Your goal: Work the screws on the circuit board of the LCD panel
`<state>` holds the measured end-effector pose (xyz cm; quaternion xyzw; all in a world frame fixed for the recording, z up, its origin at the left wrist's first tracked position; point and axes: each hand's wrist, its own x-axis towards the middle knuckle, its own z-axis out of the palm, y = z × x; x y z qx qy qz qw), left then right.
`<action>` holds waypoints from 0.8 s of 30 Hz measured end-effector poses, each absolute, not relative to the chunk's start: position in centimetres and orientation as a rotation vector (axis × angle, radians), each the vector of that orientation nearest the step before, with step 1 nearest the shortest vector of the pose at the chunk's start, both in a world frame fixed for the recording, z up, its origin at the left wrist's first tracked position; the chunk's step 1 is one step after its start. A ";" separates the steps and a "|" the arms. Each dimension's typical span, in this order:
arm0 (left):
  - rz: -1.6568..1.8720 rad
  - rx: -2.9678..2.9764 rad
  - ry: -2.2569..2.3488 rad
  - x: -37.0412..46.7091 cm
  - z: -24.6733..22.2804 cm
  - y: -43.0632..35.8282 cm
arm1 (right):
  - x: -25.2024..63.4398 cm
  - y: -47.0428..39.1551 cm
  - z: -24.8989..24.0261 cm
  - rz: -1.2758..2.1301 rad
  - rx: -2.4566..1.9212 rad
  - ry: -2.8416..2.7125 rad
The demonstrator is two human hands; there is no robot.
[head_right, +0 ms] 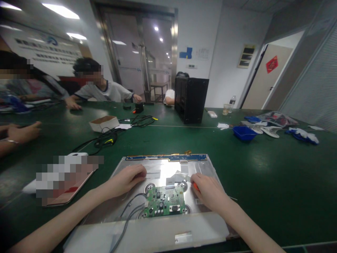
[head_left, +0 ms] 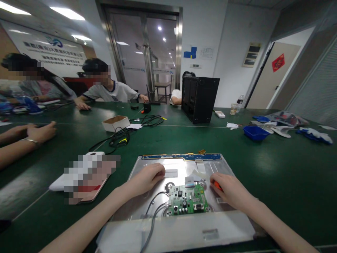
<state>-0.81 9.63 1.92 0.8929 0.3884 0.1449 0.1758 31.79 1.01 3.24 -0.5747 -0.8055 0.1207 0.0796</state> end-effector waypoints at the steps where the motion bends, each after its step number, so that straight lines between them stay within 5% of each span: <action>1: 0.418 2.492 1.103 -0.7 2.1 9.7 | 31.7 1.4 3.4 0.340 -1.728 -2.414; 24: 0.507 2.217 1.159 0.0 2.6 9.3 | 31.1 3.9 3.0 0.285 -1.567 -2.615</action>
